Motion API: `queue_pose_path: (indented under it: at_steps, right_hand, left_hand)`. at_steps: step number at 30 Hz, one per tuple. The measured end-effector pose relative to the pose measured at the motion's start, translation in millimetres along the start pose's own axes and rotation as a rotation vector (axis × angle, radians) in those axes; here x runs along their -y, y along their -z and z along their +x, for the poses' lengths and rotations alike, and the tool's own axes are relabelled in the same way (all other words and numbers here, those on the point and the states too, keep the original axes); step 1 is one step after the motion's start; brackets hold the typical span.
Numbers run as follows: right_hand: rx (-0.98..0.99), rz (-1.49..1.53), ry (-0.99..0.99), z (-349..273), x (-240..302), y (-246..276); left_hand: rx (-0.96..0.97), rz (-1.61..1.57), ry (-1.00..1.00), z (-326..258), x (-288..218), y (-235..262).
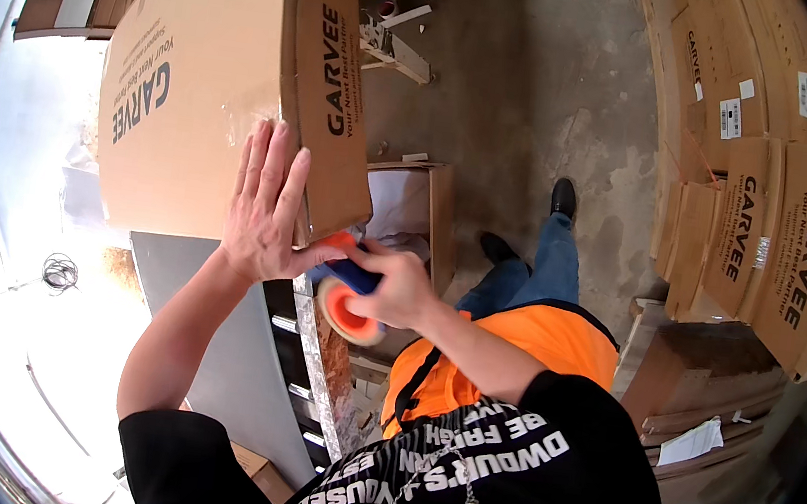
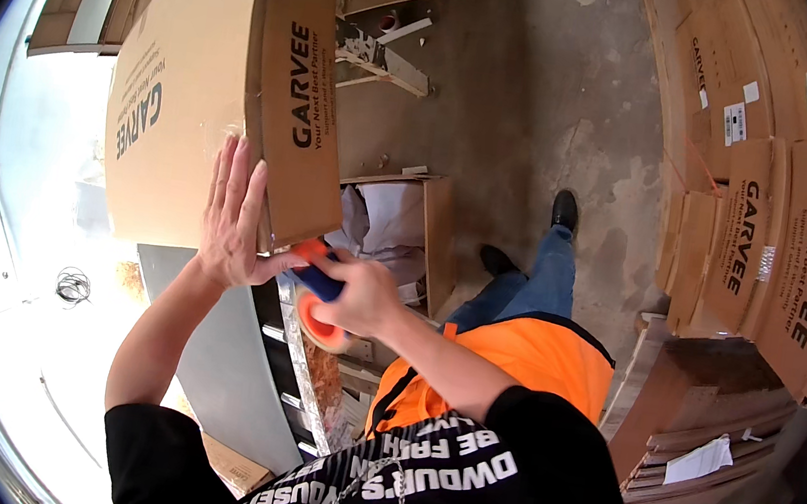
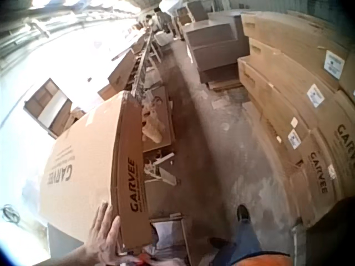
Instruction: The person picks up a white panel, places it into a cardboard box on a conveyor belt, and seals the box using a tape dispenser.
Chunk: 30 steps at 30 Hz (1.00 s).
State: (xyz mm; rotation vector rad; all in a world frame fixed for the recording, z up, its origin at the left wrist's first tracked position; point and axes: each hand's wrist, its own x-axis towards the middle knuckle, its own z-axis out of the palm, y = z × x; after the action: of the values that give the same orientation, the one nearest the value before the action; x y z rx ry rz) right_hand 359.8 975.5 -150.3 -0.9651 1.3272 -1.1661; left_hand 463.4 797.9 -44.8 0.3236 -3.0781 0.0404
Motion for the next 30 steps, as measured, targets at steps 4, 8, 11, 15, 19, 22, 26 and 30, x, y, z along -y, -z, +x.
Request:
queue_pose_path:
  at_steps: [4, 8, 11, 15, 19, 22, 26, 30]
  right_hand:
    - [0.371, -0.399, 0.213, 34.0, 24.7, -50.4]
    - [0.71, -0.384, 0.207, 21.7, 43.4, -58.0]
    - [0.474, -0.392, 0.283, 11.8, 3.1, -2.5]
    - [0.367, -0.558, 0.135, 20.9, 18.4, 140.2]
    - [-0.024, -0.452, 0.104, 35.0, 18.5, 242.4]
    - [-0.176, -0.301, 0.037, 73.9, 11.6, 296.3]
    - [-0.171, -0.291, 0.128, 164.2, 13.4, 339.8]
    - [-0.113, -0.175, 0.076, 265.6, 18.3, 379.2]
  left_hand:
    - [-0.034, 0.017, -0.023, 0.3, -2.9, -3.5]
    - [0.0, 0.057, -0.113, -13.8, -3.7, -8.3]
    - [-0.045, 0.045, -0.114, -5.7, -14.7, -11.8]
    - [0.133, -0.058, -0.282, 2.6, -9.1, 4.6]
    - [0.505, -0.323, -0.268, 73.8, 12.0, 31.3]
    - [0.672, 0.247, -0.251, 157.0, 47.6, 15.2]
    - [0.86, 0.716, -0.161, 286.0, 147.5, -34.5]
    - [0.744, 0.294, 0.801, 413.5, 259.3, -18.5]
